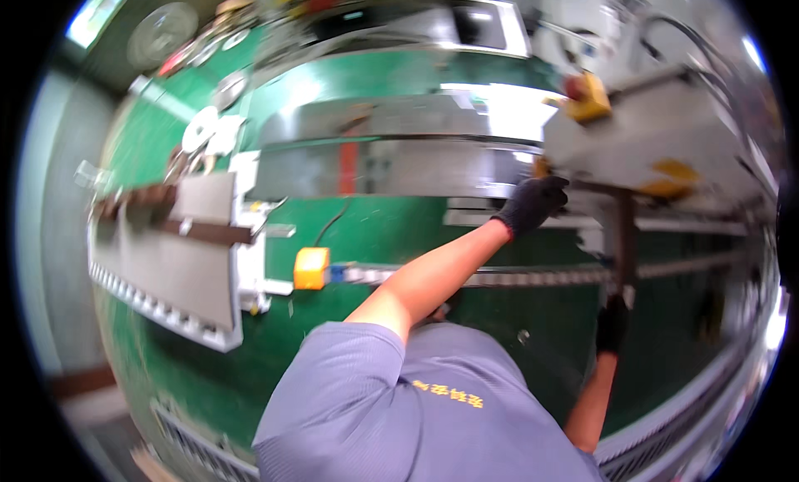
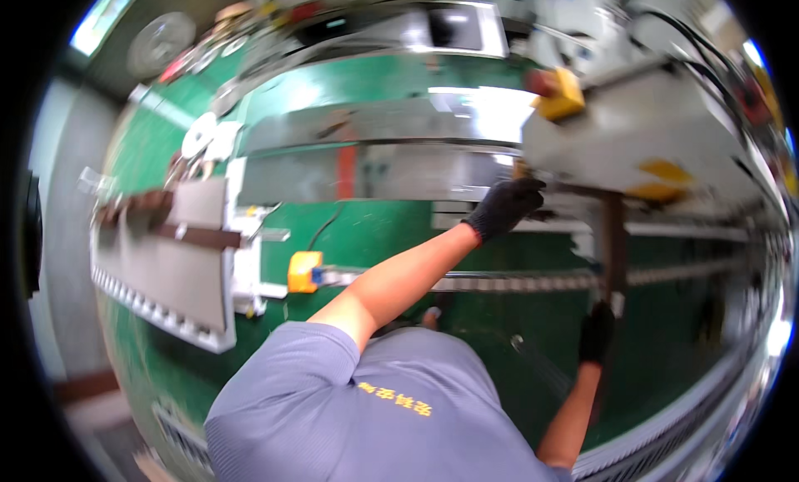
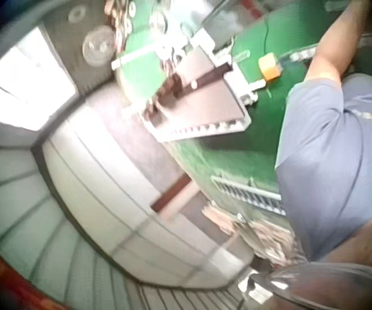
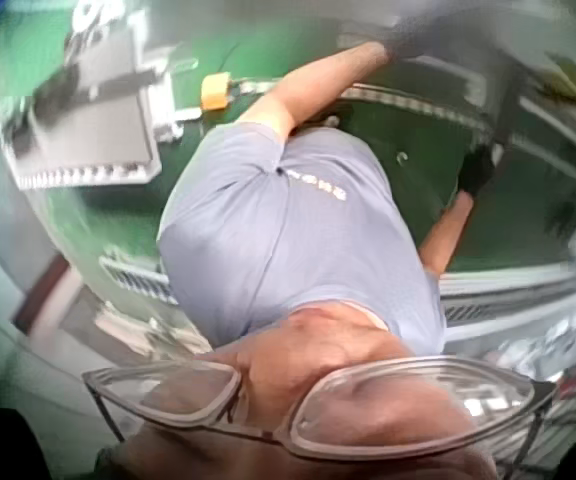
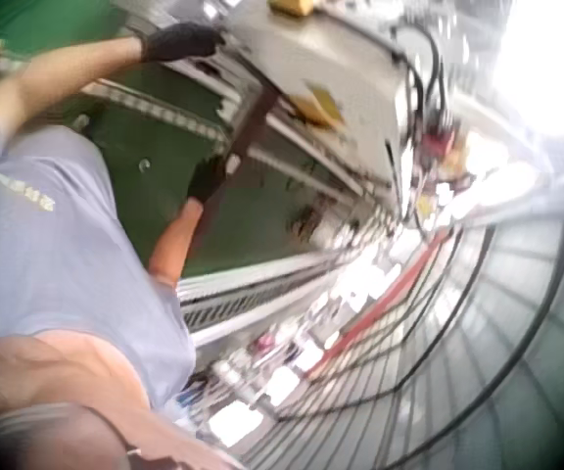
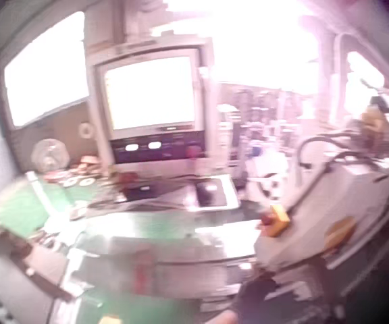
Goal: The person picks up dark wood-like boards from a table and feeds them one at a time into an edge-banding or processing machine.
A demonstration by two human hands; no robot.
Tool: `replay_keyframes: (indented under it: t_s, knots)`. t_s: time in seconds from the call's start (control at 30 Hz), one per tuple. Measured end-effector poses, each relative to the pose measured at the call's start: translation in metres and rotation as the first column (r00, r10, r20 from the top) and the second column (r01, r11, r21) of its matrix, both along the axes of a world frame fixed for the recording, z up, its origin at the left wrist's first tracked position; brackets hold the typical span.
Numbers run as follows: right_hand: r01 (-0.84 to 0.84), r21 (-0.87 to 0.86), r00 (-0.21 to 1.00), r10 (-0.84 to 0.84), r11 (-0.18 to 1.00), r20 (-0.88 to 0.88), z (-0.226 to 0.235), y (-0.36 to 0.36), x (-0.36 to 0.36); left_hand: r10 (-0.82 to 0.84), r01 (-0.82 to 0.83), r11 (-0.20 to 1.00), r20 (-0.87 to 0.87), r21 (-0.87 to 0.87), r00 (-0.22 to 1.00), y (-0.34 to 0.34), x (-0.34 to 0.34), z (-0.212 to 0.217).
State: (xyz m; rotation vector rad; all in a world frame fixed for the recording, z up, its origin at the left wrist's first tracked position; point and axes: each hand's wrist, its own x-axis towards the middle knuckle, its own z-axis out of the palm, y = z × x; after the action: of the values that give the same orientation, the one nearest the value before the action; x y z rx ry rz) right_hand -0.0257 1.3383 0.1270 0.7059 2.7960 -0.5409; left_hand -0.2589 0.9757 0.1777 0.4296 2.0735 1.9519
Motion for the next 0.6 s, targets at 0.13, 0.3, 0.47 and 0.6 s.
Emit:
replay_keyframes:
  t_s: [0.13, 0.3, 0.47, 0.6]
  knots:
    - [-0.324, 0.027, 0.932, 0.324, 0.946, -0.160, 0.024, -0.114, 0.022, 0.589, -0.889, 0.401, -0.681, -0.221, 0.435, -0.294, 0.065, -0.082]
    - [-0.456, -0.174, 0.887, 0.429, 0.873, -0.172, 0.061, -0.243, -0.008, 0.616, -0.790, -0.581, 0.526, -0.199, -0.586, -0.530, 0.184, -0.150]
    - [-0.779, -0.326, 0.625, 0.702, 0.535, -0.342, 0.089, -0.371, -0.072, 0.489, -0.819, -0.510, 0.872, 0.265, -0.022, -0.644, 0.275, -0.259]
    - [-0.918, -0.307, 0.363, 0.843, 0.252, -0.396, 0.110, -0.469, -0.094, 0.593, -0.804, -0.514, 0.801, 0.298, -0.081, -0.634, 0.331, -0.250]
